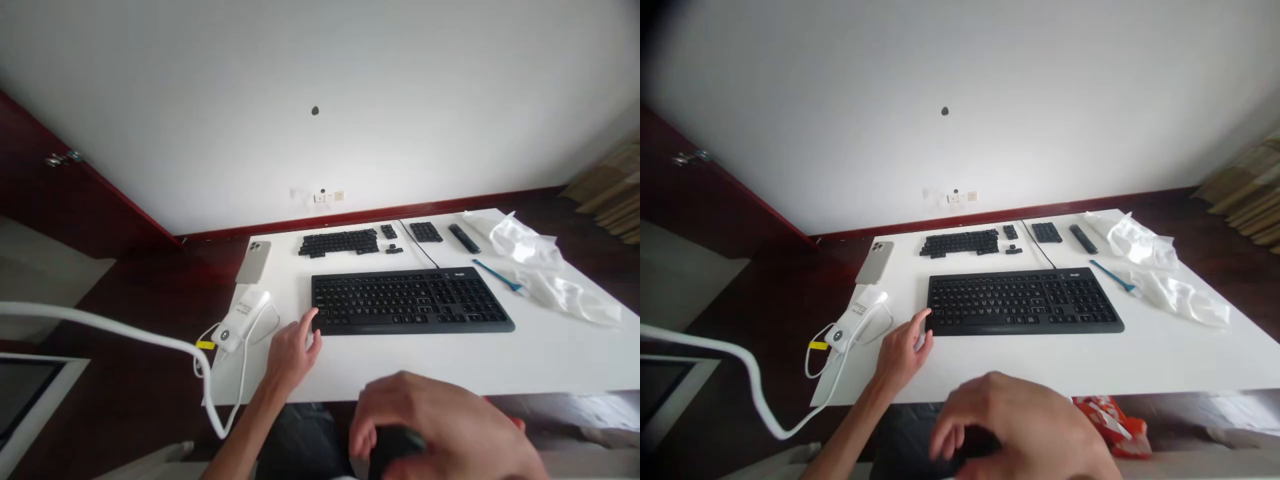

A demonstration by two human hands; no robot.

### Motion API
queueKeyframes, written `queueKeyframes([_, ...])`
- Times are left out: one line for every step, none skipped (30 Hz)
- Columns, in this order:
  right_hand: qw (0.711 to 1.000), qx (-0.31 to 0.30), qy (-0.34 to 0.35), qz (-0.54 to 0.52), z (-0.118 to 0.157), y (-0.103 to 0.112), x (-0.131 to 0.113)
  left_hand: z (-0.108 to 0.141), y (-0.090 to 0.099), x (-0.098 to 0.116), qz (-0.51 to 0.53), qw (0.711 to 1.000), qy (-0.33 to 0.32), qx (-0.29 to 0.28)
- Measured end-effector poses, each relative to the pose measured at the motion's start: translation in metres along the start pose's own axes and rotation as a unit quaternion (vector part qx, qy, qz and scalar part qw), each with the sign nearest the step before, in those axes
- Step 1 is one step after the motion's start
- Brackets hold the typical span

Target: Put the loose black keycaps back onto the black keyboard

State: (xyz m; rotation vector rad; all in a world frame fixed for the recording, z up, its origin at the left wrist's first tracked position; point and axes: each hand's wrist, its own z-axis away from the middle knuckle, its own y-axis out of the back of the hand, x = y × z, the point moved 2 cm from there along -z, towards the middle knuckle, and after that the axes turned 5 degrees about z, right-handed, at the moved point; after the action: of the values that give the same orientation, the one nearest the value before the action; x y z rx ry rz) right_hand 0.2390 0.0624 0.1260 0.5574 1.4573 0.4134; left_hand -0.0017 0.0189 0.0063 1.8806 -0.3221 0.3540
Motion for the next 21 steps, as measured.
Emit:
queueKeyframes([0.993, 0.07, -0.065, -0.063, -0.007, -0.003, 0.013, 0.0, 0.0, 0.0, 0.004, 1.0, 0.007, -0.012])
queueKeyframes([0.976, 0.154, -0.121, -0.094, -0.012, -0.008, 0.026, -0.001, 0.0, -0.001, 0.012, 1.0, 0.012, -0.025])
queueKeyframes([0.957, 0.215, -0.159, -0.112, -0.015, -0.016, 0.04, -0.001, 0.0, -0.001, 0.024, 0.999, 0.016, -0.037])
queueKeyframes([0.94, 0.26, -0.185, -0.124, -0.017, -0.027, 0.053, -0.001, 0.0, -0.002, 0.039, 0.998, 0.021, -0.048])
queueKeyframes([0.926, 0.292, -0.2, -0.129, -0.018, -0.037, 0.065, -0.002, 0.0, -0.003, 0.056, 0.996, 0.027, -0.057])
queueKeyframes([0.918, 0.313, -0.208, -0.131, -0.018, -0.047, 0.076, -0.003, 0.0, -0.004, 0.072, 0.995, 0.034, -0.064])
queueKeyframes([0.909, 0.331, -0.218, -0.128, -0.018, -0.056, 0.084, -0.004, 0.0, -0.005, 0.086, 0.993, 0.042, -0.07])
queueKeyframes([0.903, 0.345, -0.225, -0.122, -0.018, -0.062, 0.091, -0.005, 0.0, -0.006, 0.095, 0.991, 0.05, -0.074])
queueKeyframes([0.899, 0.355, -0.23, -0.117, -0.018, -0.067, 0.094, -0.007, -0.001, -0.007, 0.101, 0.99, 0.055, -0.079])
queueKeyframes([0.895, 0.364, -0.232, -0.111, -0.018, -0.07, 0.096, -0.008, -0.002, -0.007, 0.103, 0.99, 0.057, -0.082])
queueKeyframes([0.892, 0.372, -0.233, -0.104, -0.018, -0.071, 0.097, -0.01, -0.002, -0.008, 0.105, 0.989, 0.057, -0.085])
queueKeyframes([0.888, 0.386, -0.231, -0.094, -0.017, -0.071, 0.097, -0.012, -0.003, -0.008, 0.104, 0.989, 0.053, -0.088])
queueKeyframes([0.882, 0.404, -0.228, -0.079, -0.016, -0.07, 0.097, -0.014, -0.004, -0.007, 0.101, 0.99, 0.047, -0.091])
queueKeyframes([0.874, 0.428, -0.225, -0.057, -0.013, -0.068, 0.097, -0.015, -0.005, -0.007, 0.098, 0.99, 0.039, -0.092])
queueKeyframes([0.861, 0.457, -0.222, -0.028, -0.008, -0.065, 0.099, -0.015, -0.005, -0.006, 0.094, 0.991, 0.032, -0.09])
queueKeyframes([0.844, 0.489, -0.22, 0.007, -0.001, -0.061, 0.102, -0.016, -0.006, -0.006, 0.09, 0.992, 0.026, -0.087])
queueKeyframes([0.822, 0.523, -0.222, 0.047, 0.009, -0.058, 0.107, -0.015, -0.007, -0.006, 0.088, 0.992, 0.021, -0.083])
queueKeyframes([0.795, 0.555, -0.227, 0.088, 0.02, -0.054, 0.113, -0.015, -0.008, -0.006, 0.088, 0.993, 0.017, -0.079])
queueKeyframes([0.765, 0.585, -0.237, 0.127, 0.034, -0.05, 0.12, -0.014, -0.009, -0.007, 0.09, 0.993, 0.015, -0.077])
queueKeyframes([0.727, 0.616, -0.256, 0.162, 0.049, -0.046, 0.128, -0.013, -0.01, -0.008, 0.092, 0.993, 0.012, -0.076])
queueKeyframes([0.688, 0.642, -0.28, 0.19, 0.064, -0.042, 0.136, -0.013, -0.011, -0.008, 0.094, 0.993, 0.011, -0.077])
